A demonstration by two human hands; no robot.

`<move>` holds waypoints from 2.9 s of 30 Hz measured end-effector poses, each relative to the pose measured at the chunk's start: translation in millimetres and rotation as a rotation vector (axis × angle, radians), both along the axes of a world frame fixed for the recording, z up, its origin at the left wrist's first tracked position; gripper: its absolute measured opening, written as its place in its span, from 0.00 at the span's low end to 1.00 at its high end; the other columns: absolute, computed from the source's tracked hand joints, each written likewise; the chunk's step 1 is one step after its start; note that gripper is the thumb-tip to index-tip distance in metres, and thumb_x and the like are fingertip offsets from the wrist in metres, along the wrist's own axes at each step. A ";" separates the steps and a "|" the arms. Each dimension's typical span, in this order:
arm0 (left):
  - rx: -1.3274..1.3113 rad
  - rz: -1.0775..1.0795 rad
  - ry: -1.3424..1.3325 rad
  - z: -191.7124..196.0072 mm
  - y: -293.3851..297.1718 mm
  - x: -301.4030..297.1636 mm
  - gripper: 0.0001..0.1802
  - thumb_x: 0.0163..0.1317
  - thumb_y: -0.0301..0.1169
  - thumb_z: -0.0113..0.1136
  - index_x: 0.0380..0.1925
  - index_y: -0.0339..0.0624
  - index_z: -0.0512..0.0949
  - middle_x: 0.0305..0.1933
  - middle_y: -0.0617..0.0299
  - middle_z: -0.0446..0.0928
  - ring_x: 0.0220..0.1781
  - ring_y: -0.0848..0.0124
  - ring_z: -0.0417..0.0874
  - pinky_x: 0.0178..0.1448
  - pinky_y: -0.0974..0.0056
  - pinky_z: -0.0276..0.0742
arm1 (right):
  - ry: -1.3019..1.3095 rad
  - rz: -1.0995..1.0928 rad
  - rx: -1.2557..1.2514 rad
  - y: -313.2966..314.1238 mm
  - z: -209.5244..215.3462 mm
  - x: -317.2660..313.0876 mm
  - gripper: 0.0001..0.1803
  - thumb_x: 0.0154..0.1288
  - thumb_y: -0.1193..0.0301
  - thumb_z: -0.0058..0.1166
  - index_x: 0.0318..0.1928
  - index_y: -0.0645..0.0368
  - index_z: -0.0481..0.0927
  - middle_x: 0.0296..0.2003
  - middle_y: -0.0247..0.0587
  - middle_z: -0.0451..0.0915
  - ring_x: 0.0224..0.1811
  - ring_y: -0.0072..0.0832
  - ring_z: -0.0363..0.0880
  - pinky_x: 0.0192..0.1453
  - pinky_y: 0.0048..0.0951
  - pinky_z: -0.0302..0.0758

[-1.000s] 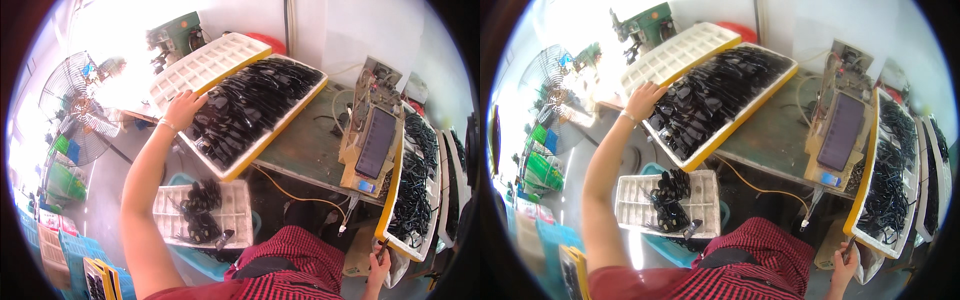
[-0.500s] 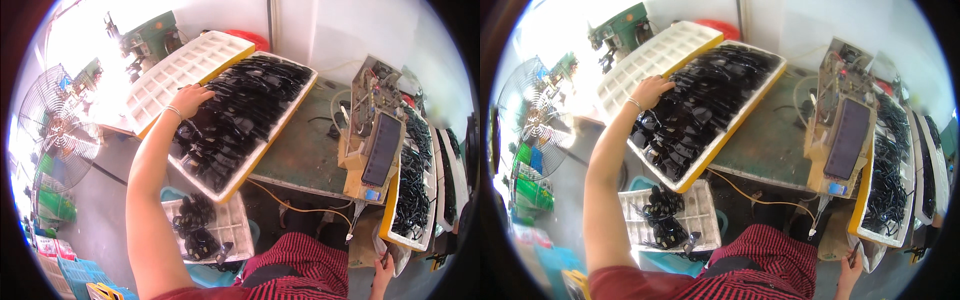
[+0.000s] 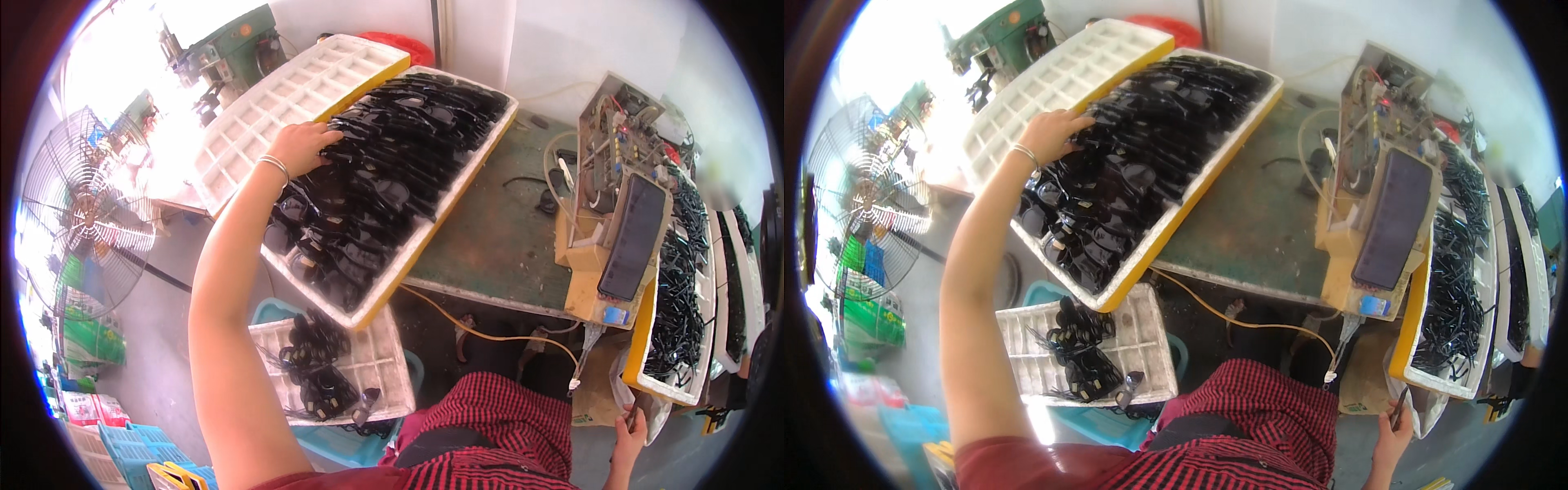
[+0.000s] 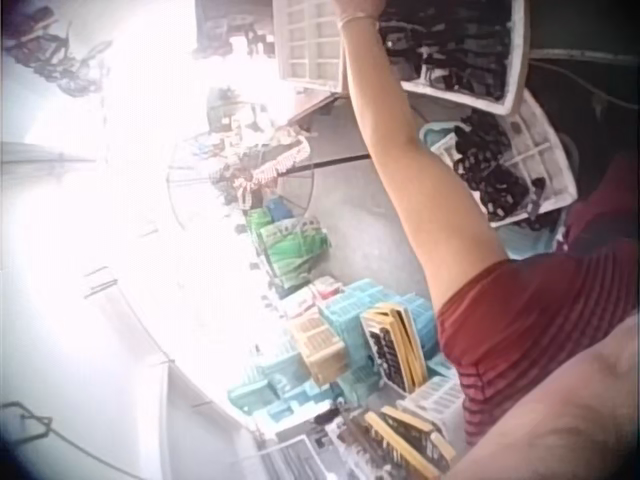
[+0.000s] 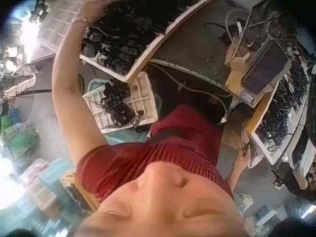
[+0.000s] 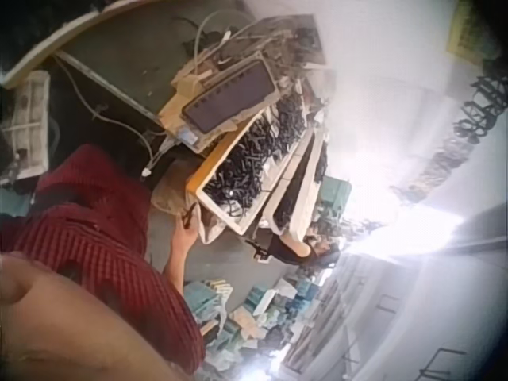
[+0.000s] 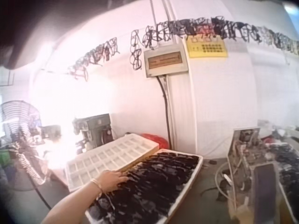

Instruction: The person repeatedly picks up black sunglasses frames and arms from trays, uses pliers to attach the arms to the frames, and places the assembled units into a white plastic crate. The process is repeated continuously throughout the clip.

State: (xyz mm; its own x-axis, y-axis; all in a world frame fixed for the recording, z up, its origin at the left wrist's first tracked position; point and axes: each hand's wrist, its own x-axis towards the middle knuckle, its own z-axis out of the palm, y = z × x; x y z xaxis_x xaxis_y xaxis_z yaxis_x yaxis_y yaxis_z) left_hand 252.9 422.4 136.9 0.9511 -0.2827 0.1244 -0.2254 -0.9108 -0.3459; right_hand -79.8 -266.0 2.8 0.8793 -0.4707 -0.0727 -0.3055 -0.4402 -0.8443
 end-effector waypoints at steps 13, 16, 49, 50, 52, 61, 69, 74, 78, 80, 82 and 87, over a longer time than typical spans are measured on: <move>-0.153 0.018 -0.344 15.6 52.5 -80.3 0.08 0.52 0.29 0.65 0.35 0.52 0.85 0.35 0.65 0.78 0.44 0.65 0.79 0.48 0.59 0.77 | -0.005 -0.009 -0.068 -23.4 -21.5 -8.6 0.15 0.59 0.81 0.54 0.48 0.63 0.77 0.31 0.26 0.69 0.33 0.13 0.66 0.39 0.16 0.64; 0.022 0.120 -0.275 -13.7 59.7 -107.0 0.13 0.49 0.29 0.65 0.37 0.52 0.82 0.38 0.64 0.74 0.43 0.64 0.78 0.42 0.59 0.79 | 0.000 -0.016 -0.021 -28.3 -28.5 -9.4 0.15 0.59 0.81 0.54 0.49 0.63 0.77 0.31 0.25 0.68 0.32 0.13 0.65 0.39 0.16 0.64; -0.731 0.811 0.150 -46.9 76.6 90.0 0.43 0.67 0.64 0.39 0.56 0.32 0.76 0.62 0.39 0.72 0.67 0.51 0.71 0.68 0.55 0.65 | 0.111 -0.302 -0.407 -41.5 -38.6 -63.3 0.26 0.62 0.77 0.53 0.62 0.66 0.72 0.42 0.47 0.80 0.43 0.33 0.75 0.52 0.31 0.71; -0.744 0.791 0.171 -49.7 76.5 89.0 0.43 0.66 0.64 0.40 0.57 0.32 0.75 0.63 0.40 0.72 0.67 0.52 0.71 0.68 0.56 0.65 | 0.105 -0.296 -0.392 -42.5 -40.5 -64.6 0.26 0.62 0.78 0.53 0.62 0.67 0.72 0.43 0.47 0.80 0.44 0.33 0.75 0.52 0.31 0.71; -0.769 0.757 0.165 -56.9 81.2 92.1 0.42 0.65 0.64 0.44 0.54 0.33 0.77 0.59 0.41 0.75 0.64 0.52 0.74 0.66 0.56 0.67 | 0.112 -0.279 -0.351 -44.8 -42.2 -65.0 0.26 0.62 0.78 0.52 0.63 0.67 0.72 0.45 0.47 0.80 0.45 0.33 0.75 0.53 0.31 0.71; -0.911 0.488 -0.030 -47.2 57.1 72.5 0.28 0.61 0.53 0.59 0.42 0.35 0.82 0.44 0.46 0.83 0.50 0.56 0.82 0.57 0.58 0.75 | 0.131 -0.205 -0.365 -46.2 -31.1 -54.7 0.28 0.62 0.79 0.50 0.65 0.67 0.69 0.49 0.51 0.79 0.49 0.36 0.76 0.58 0.33 0.70; -0.628 0.268 -0.219 -41.1 40.3 50.2 0.23 0.61 0.47 0.62 0.44 0.39 0.81 0.43 0.51 0.81 0.47 0.56 0.80 0.57 0.59 0.74 | 0.098 -0.173 -0.280 -51.5 -36.8 -59.3 0.30 0.62 0.79 0.50 0.66 0.65 0.68 0.55 0.51 0.78 0.52 0.36 0.75 0.60 0.31 0.68; -0.571 0.314 -0.055 -20.6 21.4 22.0 0.27 0.52 0.45 0.67 0.50 0.44 0.79 0.53 0.47 0.76 0.59 0.52 0.74 0.65 0.56 0.69 | 0.137 -0.248 -0.342 -50.3 -36.2 -69.2 0.28 0.63 0.78 0.50 0.65 0.65 0.69 0.57 0.52 0.77 0.56 0.38 0.76 0.63 0.32 0.67; -0.495 0.303 -0.001 -26.9 29.3 3.5 0.35 0.46 0.42 0.71 0.57 0.48 0.76 0.57 0.45 0.74 0.61 0.49 0.72 0.68 0.55 0.67 | 0.183 -0.286 -0.319 -45.9 -31.5 -76.3 0.28 0.63 0.77 0.51 0.65 0.66 0.69 0.57 0.54 0.77 0.58 0.38 0.75 0.64 0.33 0.67; -0.559 0.385 0.078 -20.5 33.1 3.5 0.37 0.44 0.42 0.72 0.58 0.48 0.75 0.59 0.45 0.74 0.64 0.48 0.70 0.70 0.54 0.64 | 0.140 -0.266 -0.272 -45.5 -30.4 -72.0 0.28 0.63 0.76 0.52 0.65 0.65 0.70 0.56 0.54 0.78 0.56 0.38 0.76 0.63 0.33 0.68; -0.637 0.422 0.087 -27.2 45.2 11.7 0.38 0.46 0.41 0.71 0.60 0.48 0.73 0.60 0.46 0.74 0.65 0.48 0.69 0.71 0.53 0.63 | 0.093 -0.231 -0.247 -50.8 -35.7 -65.5 0.28 0.63 0.75 0.54 0.65 0.66 0.69 0.54 0.54 0.79 0.55 0.39 0.77 0.62 0.33 0.69; -0.611 0.358 -0.322 -29.0 41.6 -22.2 0.32 0.50 0.40 0.71 0.57 0.46 0.75 0.56 0.49 0.77 0.63 0.50 0.72 0.68 0.54 0.66 | -0.154 -0.250 -0.055 -77.5 -70.8 -41.3 0.19 0.62 0.78 0.54 0.54 0.65 0.75 0.39 0.36 0.75 0.39 0.22 0.71 0.44 0.22 0.67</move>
